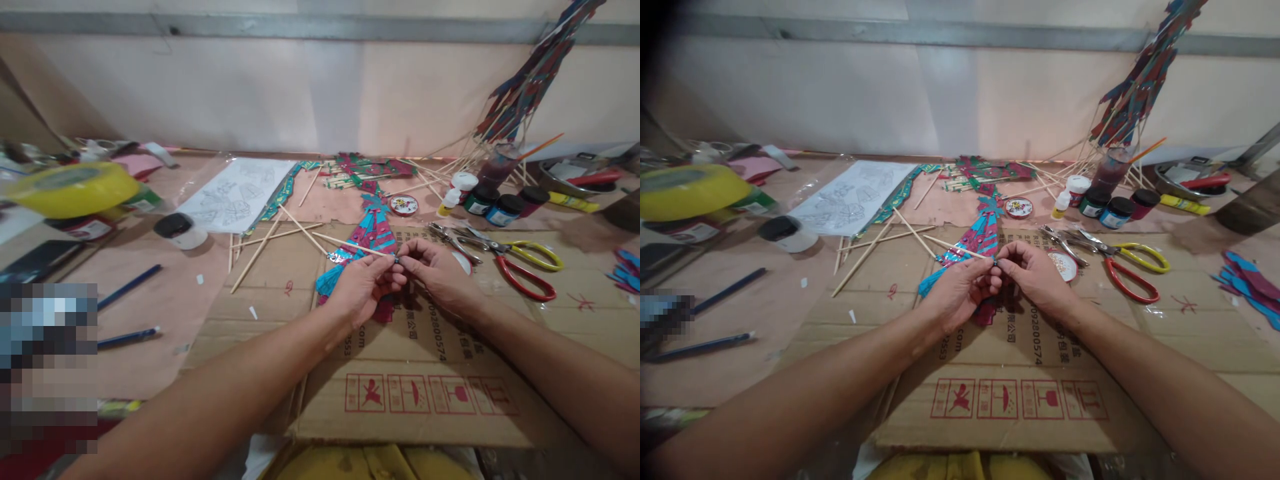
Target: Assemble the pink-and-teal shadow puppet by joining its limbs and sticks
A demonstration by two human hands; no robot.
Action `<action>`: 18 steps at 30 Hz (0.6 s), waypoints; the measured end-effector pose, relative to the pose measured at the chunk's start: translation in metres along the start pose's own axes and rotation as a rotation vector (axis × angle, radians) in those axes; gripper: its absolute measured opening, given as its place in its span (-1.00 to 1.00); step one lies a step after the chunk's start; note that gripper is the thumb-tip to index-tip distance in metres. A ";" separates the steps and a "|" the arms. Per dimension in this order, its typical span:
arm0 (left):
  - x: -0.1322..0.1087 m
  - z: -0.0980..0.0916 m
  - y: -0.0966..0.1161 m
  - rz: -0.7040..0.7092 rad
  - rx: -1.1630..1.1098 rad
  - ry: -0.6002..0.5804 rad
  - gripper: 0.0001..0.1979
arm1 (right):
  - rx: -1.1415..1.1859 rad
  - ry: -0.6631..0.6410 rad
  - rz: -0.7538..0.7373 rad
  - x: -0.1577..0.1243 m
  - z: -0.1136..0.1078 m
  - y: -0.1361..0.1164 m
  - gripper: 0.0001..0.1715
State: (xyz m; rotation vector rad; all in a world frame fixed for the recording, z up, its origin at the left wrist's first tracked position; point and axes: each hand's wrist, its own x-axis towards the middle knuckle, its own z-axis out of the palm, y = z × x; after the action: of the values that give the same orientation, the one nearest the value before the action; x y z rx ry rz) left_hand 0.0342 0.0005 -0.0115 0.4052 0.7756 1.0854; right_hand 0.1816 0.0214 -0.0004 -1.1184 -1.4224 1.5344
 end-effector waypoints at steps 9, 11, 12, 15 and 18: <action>0.001 0.000 -0.001 0.013 -0.027 -0.001 -0.90 | -0.083 0.040 -0.059 0.001 0.001 0.003 -0.73; 0.001 0.000 -0.002 0.014 -0.026 0.004 -0.91 | -0.111 0.042 -0.068 0.001 0.001 0.002 -0.73; 0.001 0.000 -0.002 0.015 -0.024 0.006 -0.91 | -0.122 0.044 -0.072 0.001 0.000 0.002 -0.73; 0.001 0.001 -0.002 0.018 -0.022 0.007 -0.91 | -0.130 0.047 -0.083 0.002 0.000 0.003 -0.73; 0.001 0.002 -0.002 0.027 -0.040 0.001 -0.92 | -0.110 0.051 -0.089 0.002 0.000 0.004 -0.73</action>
State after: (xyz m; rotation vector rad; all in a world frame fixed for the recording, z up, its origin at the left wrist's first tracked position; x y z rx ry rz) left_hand 0.0368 0.0008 -0.0119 0.3829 0.7499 1.1246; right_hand 0.1810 0.0229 -0.0049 -1.1355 -1.5170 1.3705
